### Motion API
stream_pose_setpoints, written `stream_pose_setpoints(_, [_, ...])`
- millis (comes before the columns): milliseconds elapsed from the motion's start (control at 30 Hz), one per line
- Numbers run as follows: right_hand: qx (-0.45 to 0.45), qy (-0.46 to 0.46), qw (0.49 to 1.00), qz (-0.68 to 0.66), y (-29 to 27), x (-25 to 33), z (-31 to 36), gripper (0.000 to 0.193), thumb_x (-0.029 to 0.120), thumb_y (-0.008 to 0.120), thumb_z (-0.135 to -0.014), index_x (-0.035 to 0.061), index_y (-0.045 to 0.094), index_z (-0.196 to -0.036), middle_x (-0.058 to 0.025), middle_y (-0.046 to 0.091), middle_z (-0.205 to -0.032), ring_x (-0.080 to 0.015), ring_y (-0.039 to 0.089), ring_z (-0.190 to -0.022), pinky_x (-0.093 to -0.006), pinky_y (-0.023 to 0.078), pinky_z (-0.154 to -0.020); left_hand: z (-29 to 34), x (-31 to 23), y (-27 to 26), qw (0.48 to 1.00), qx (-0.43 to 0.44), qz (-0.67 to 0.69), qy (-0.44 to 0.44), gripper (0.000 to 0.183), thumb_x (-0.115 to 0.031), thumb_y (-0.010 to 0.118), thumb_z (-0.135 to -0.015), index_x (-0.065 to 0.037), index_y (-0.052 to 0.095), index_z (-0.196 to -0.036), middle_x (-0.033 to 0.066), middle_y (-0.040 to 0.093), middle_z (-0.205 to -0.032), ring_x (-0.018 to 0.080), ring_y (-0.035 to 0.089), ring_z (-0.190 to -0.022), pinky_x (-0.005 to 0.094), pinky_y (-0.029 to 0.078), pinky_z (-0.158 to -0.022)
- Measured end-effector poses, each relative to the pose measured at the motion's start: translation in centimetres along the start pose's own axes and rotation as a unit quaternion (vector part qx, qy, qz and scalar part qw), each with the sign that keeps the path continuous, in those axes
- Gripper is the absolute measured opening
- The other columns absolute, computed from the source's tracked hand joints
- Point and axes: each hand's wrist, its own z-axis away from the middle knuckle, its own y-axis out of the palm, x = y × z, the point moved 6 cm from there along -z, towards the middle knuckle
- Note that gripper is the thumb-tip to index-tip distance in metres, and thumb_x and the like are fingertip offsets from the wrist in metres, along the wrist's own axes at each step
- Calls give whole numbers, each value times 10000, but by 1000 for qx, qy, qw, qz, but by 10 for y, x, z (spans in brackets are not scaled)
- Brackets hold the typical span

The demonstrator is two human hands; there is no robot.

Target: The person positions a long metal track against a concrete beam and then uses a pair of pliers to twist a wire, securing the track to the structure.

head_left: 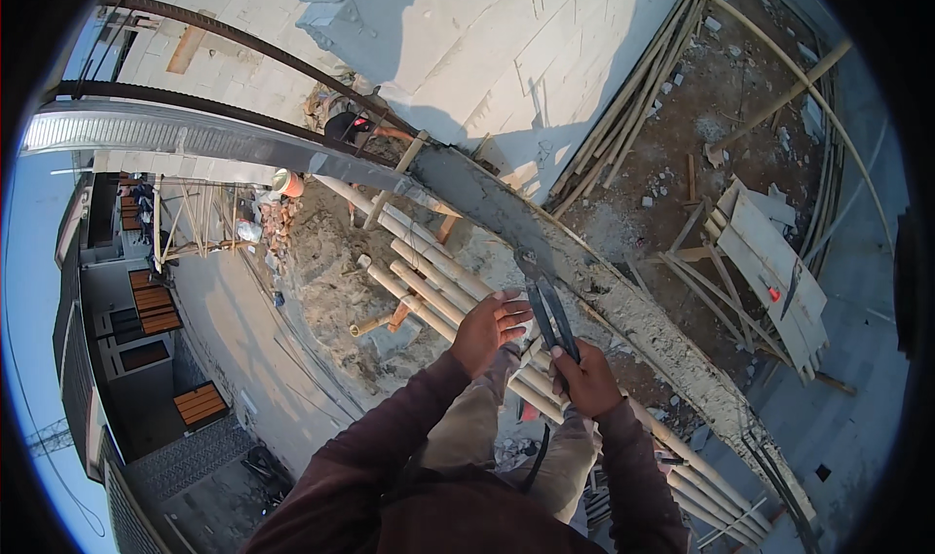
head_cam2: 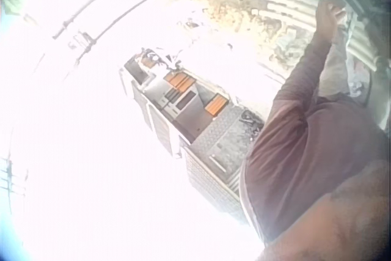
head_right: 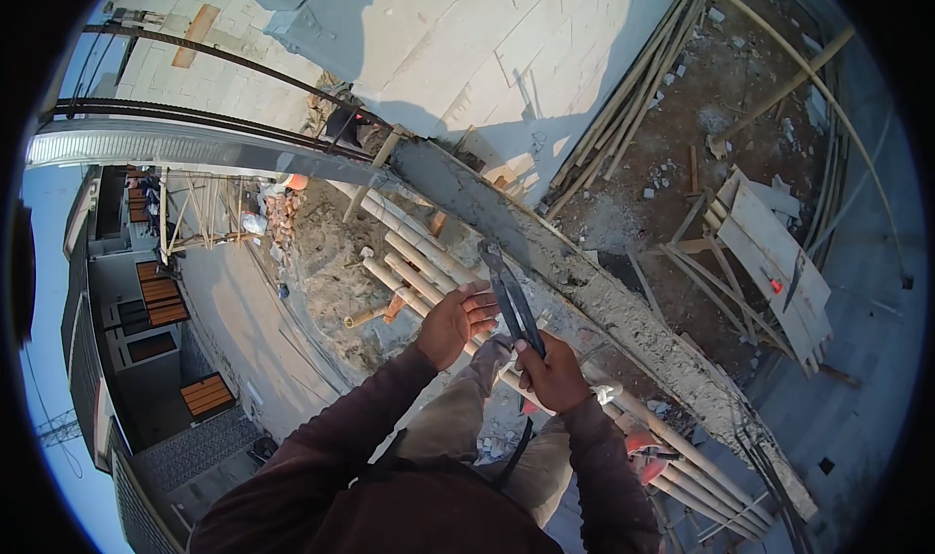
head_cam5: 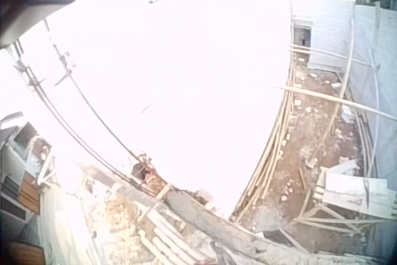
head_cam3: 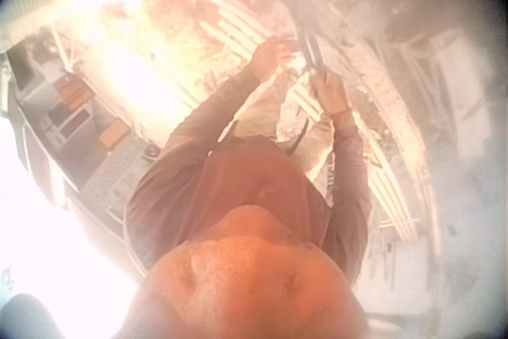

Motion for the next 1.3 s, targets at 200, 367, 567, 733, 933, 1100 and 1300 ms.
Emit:
stream_pose_setpoints(200, [199,-33,968,148,33,49,-127,410,302,499,-952,-26,544,-1195,-109,637,-904,-197,661,-816,-355,552,-664,-44,-79,-15,985,-13,137,104,249,-348,556,-958,-107,564,-1018,1,597,-900,129,572,-883,304,462,-800])
stream_pose_setpoints(367, [231,48,966,108,44,88,-159,528,375,535,-921,-5,501,-1285,-142,592,-1160,-222,641,-990,-336,555,-765,-58,-110,-45,977,-120,99,145,268,-357,637,-918,-111,552,-983,-21,522,-794,106,536,-752,284,473,-701])
stream_pose_setpoints(567, [234,42,959,153,51,79,-185,590,438,562,-872,-17,535,-1247,-165,589,-1180,-218,642,-981,-345,566,-686,-67,-109,-59,975,-143,117,125,242,-363,643,-916,-144,541,-908,-25,535,-715,91,546,-649,278,470,-636])
stream_pose_setpoints(733, [226,37,958,173,52,84,-197,611,457,559,-866,-43,550,-1218,-153,594,-1177,-203,635,-975,-342,560,-673,-77,-113,-66,975,-134,129,125,306,-364,693,-877,-112,536,-949,-17,513,-770,91,522,-671,274,470,-642])
stream_pose_setpoints(933, [229,47,961,144,47,83,-200,645,460,563,-865,-56,521,-1249,-160,563,-1244,-250,618,-1054,-354,571,-733,-80,-116,-58,973,-163,109,118,243,-343,639,-919,-141,516,-863,-26,500,-673,112,522,-647,292,434,-647])
stream_pose_setpoints(1100, [255,60,958,113,52,84,-208,592,420,561,-885,-57,524,-1234,-172,569,-1218,-268,616,-1063,-377,572,-773,-82,-120,-64,972,-157,116,130,255,-329,677,-893,-126,522,-884,-27,477,-713,108,503,-652,297,431,-630])
stream_pose_setpoints(1300, [262,88,956,96,53,78,-209,525,384,606,-899,1,507,-1243,-178,602,-1132,-237,654,-971,-365,564,-776,-88,-120,-63,967,-149,135,154,266,-320,700,-876,-115,532,-891,-24,470,-738,104,498,-654,286,430,-598])
